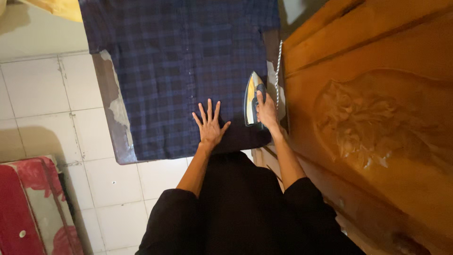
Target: The person picks up a blue plaid shirt from a bed, spreads it on a flat surface, and uses an iron to smooth the fabric by moving it over various parts of the garment while holding the shirt with the other hand.
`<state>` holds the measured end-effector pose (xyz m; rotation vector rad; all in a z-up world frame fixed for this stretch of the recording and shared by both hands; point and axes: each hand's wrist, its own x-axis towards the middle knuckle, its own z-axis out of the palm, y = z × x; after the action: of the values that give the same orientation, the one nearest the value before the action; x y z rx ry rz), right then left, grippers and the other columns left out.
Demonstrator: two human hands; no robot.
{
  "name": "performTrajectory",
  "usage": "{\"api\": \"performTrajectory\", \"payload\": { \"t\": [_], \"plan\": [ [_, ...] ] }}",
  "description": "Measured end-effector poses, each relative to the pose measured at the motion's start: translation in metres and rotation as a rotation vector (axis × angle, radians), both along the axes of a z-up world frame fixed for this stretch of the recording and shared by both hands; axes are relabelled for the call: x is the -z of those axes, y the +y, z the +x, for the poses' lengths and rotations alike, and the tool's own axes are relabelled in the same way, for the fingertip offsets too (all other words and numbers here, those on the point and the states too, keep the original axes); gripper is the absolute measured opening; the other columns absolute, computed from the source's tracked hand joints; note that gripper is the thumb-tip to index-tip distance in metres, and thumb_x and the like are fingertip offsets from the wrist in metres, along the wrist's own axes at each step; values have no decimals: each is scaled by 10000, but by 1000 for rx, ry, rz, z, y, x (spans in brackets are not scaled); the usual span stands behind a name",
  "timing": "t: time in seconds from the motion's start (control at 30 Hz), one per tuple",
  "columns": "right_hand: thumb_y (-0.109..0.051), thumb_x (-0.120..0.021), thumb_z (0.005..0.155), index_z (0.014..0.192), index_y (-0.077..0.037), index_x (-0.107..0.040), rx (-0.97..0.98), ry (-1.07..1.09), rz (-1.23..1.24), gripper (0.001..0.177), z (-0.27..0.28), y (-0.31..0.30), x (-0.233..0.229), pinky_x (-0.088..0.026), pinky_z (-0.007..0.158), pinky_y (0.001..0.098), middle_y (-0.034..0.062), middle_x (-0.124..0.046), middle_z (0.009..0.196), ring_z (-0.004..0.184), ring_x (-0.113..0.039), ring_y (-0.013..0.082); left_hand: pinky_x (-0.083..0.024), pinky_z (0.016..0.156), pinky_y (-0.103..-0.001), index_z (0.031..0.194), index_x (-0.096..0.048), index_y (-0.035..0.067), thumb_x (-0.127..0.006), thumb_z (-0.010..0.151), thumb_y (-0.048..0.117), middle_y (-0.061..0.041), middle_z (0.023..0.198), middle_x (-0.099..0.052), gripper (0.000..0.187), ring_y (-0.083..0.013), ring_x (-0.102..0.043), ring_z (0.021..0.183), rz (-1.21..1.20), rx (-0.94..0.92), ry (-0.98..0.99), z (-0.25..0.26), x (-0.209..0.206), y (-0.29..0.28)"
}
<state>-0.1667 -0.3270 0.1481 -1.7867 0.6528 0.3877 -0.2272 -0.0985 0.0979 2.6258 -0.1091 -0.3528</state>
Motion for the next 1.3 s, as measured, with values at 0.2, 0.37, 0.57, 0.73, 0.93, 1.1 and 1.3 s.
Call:
{"api": "performTrajectory", "payload": {
  "t": [0.2,0.37,0.57,0.73,0.93,1.1,1.3],
  "plan": [
    [-544,-504,1030,1072,-93,-565,7,32,24,457,-26,0,0,-418,359,320,-1,-443,586,390,-438,126,55,1170,-753,1653,-139,221,-668,864,665,-131,1722,3,1048,-512,79,1541,4,-4,23,-12,-3,-2],
    [-550,-494,1015,1087,-96,-562,-15,-4,16,464,-49,-2,-1,-446,358,324,0,-462,589,389,-464,129,68,1169,-752,1650,-131,223,-692,858,654,-135,1720,3,1062,-514,88,1537,10,-16,47,-24,-8,-6],
    [-531,-502,1023,1182,-94,-551,1,40,51,467,-73,-1,-1,-444,361,320,3,-465,598,393,-460,129,78,1167,-741,1629,-211,214,-709,870,563,-142,1714,-47,972,-500,73,1539,-1,-11,90,-33,-16,-3],
    [-491,-486,1038,1272,-93,-550,3,24,109,467,-71,17,-9,-446,360,319,3,-457,597,388,-450,129,-62,1215,-676,1583,-358,154,-638,980,286,-198,1648,-231,678,-454,-131,1541,-97,-196,-114,-49,2,14],
    [-468,-492,1036,1328,-103,-547,-103,17,142,470,-66,59,-10,-449,359,323,7,-467,595,388,-451,124,-279,1073,-607,1554,-384,129,-580,979,92,-209,1481,-376,609,-405,-364,1333,-232,-496,-109,-63,19,47],
    [-455,-516,1070,1247,-31,-565,-126,24,125,462,-61,101,-8,-462,366,329,27,-501,609,406,-479,131,-428,931,-528,1535,-405,147,-653,934,31,-140,1170,-530,661,-320,-526,1088,-331,-496,-39,-68,35,80],
    [-473,-538,1034,1180,-40,-582,-116,23,154,459,-63,150,-4,-436,353,335,26,-488,585,392,-466,137,-528,829,-420,1508,-416,141,-706,913,2,-105,947,-605,677,-283,-610,864,-494,-405,-42,-76,42,105]
  ]
}}
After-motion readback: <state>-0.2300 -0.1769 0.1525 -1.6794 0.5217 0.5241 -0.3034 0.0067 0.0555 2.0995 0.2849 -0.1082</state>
